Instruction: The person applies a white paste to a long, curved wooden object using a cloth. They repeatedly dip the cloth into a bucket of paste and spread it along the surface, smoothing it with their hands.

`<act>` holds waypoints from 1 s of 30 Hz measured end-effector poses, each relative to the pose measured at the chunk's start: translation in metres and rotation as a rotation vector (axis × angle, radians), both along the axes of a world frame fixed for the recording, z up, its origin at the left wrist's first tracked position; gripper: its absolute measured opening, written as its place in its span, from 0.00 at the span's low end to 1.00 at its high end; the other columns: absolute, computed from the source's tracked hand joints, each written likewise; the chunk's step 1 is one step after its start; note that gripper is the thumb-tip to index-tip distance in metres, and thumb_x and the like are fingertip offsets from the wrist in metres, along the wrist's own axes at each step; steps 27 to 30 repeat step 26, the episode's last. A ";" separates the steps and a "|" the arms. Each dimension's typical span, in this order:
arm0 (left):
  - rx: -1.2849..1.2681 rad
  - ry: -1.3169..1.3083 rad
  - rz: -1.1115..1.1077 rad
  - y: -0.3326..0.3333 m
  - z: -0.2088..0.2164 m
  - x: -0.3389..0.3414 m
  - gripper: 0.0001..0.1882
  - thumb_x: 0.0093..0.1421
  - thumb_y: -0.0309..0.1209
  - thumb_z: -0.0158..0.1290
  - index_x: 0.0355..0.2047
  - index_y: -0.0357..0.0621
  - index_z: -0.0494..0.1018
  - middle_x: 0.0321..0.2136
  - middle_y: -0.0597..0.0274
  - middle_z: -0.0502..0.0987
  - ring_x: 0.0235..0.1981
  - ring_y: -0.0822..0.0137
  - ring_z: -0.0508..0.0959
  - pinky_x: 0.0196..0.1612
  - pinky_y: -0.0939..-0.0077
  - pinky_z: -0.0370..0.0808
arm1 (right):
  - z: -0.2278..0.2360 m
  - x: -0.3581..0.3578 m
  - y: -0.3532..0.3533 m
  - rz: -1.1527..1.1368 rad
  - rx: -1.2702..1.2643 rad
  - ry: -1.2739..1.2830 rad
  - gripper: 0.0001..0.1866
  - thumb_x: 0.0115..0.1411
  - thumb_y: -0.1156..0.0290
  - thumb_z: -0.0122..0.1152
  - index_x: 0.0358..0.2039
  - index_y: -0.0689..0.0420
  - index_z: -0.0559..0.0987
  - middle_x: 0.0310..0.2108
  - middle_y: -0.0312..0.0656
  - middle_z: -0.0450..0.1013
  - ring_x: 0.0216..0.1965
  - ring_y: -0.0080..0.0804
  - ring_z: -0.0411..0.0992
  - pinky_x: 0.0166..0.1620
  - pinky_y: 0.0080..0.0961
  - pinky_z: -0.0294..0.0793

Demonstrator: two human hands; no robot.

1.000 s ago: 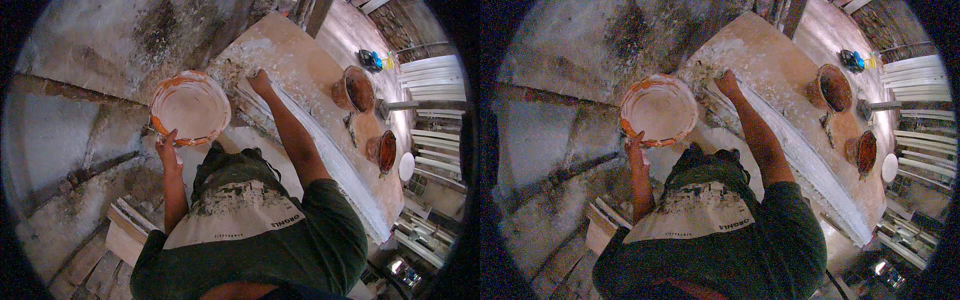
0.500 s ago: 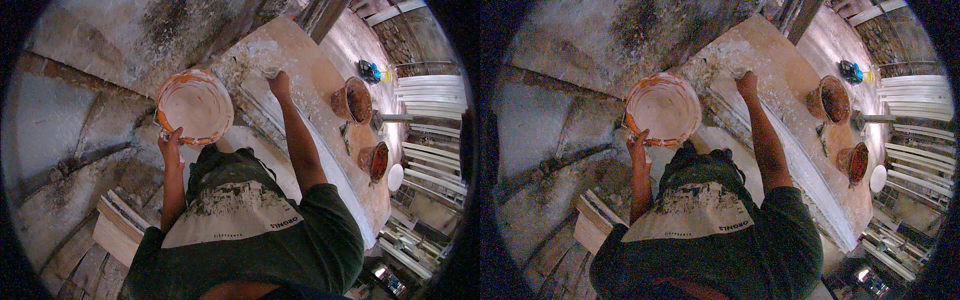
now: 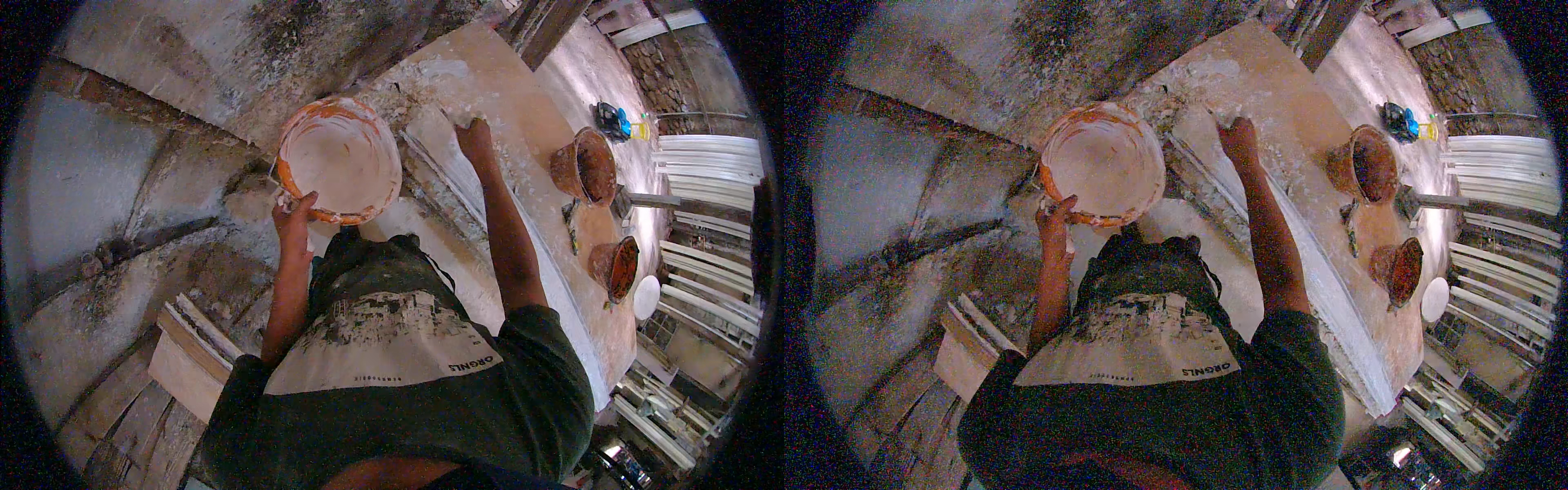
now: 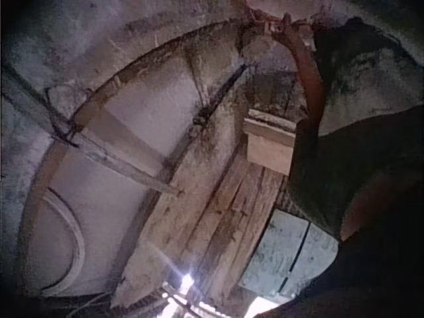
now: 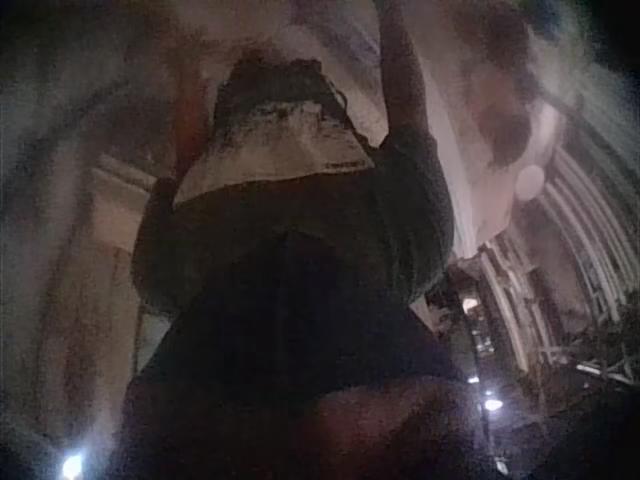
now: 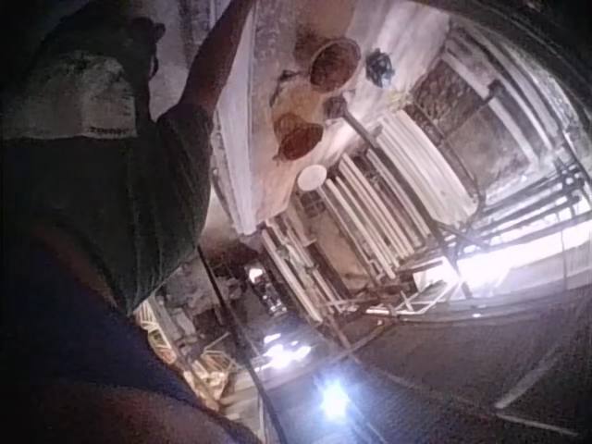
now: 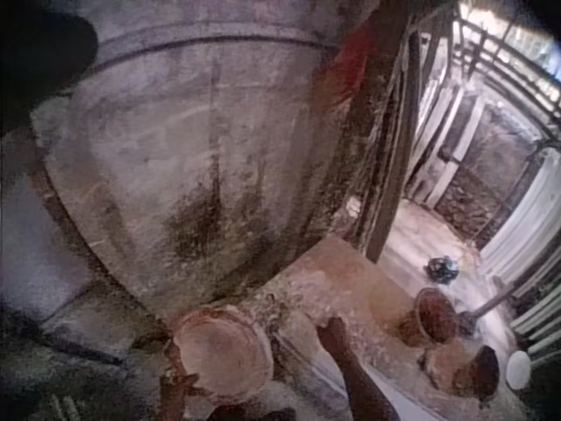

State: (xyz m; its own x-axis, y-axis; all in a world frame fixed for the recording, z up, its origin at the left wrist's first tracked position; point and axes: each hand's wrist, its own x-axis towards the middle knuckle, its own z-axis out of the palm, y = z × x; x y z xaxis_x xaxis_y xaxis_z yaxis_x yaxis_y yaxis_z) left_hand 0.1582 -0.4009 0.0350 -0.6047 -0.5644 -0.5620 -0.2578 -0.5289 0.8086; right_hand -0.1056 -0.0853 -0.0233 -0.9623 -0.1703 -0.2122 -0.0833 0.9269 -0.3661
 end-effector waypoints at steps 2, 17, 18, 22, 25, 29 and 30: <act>-0.034 -0.027 -0.083 0.002 0.004 -0.006 0.31 0.46 0.28 0.63 0.50 0.40 0.64 0.42 0.60 0.73 0.38 0.66 0.74 0.41 0.68 0.71 | -0.006 0.013 -0.024 0.013 -0.272 -0.044 0.19 0.56 0.59 0.58 0.38 0.64 0.76 0.37 0.52 0.76 0.41 0.46 0.74 0.45 0.37 0.72; -0.081 0.032 -0.369 0.018 0.034 -0.021 0.25 0.51 0.24 0.60 0.49 0.40 0.65 0.41 0.58 0.73 0.42 0.66 0.75 0.46 0.69 0.73 | 0.001 0.106 -0.174 1.139 0.070 0.113 0.16 0.43 0.62 0.64 0.27 0.63 0.78 0.28 0.48 0.74 0.33 0.45 0.75 0.38 0.39 0.75; -0.125 0.103 -0.336 0.020 0.027 -0.021 0.24 0.51 0.24 0.59 0.49 0.40 0.67 0.39 0.58 0.74 0.41 0.66 0.75 0.45 0.69 0.73 | -0.005 0.094 -0.166 1.108 0.062 0.155 0.17 0.44 0.61 0.64 0.27 0.63 0.78 0.28 0.48 0.74 0.34 0.46 0.75 0.39 0.39 0.75; -0.160 0.068 -0.438 0.021 0.025 -0.019 0.24 0.52 0.24 0.59 0.49 0.40 0.67 0.41 0.58 0.73 0.42 0.66 0.75 0.45 0.69 0.72 | -0.037 0.085 -0.154 0.917 0.089 0.203 0.19 0.48 0.58 0.64 0.26 0.65 0.77 0.27 0.51 0.73 0.39 0.48 0.73 0.49 0.38 0.70; -0.141 0.053 -0.411 0.025 0.037 -0.023 0.23 0.52 0.26 0.59 0.49 0.40 0.67 0.44 0.57 0.72 0.43 0.65 0.74 0.46 0.68 0.72 | -0.075 0.104 -0.164 0.567 0.013 -0.091 0.31 0.54 0.47 0.56 0.46 0.64 0.74 0.42 0.58 0.72 0.53 0.53 0.64 0.57 0.49 0.62; -0.161 0.072 -0.471 0.027 0.024 -0.027 0.23 0.53 0.28 0.60 0.49 0.40 0.67 0.44 0.56 0.72 0.44 0.64 0.73 0.47 0.67 0.71 | -0.139 0.116 -0.158 0.300 -0.140 0.060 0.40 0.57 0.43 0.53 0.59 0.63 0.62 0.63 0.53 0.53 0.65 0.53 0.48 0.64 0.49 0.48; -0.161 0.072 -0.471 0.027 0.024 -0.027 0.23 0.53 0.28 0.60 0.49 0.40 0.67 0.44 0.56 0.72 0.44 0.64 0.73 0.47 0.67 0.71 | -0.139 0.116 -0.158 0.300 -0.140 0.060 0.40 0.57 0.43 0.53 0.59 0.63 0.62 0.63 0.53 0.53 0.65 0.53 0.48 0.64 0.49 0.48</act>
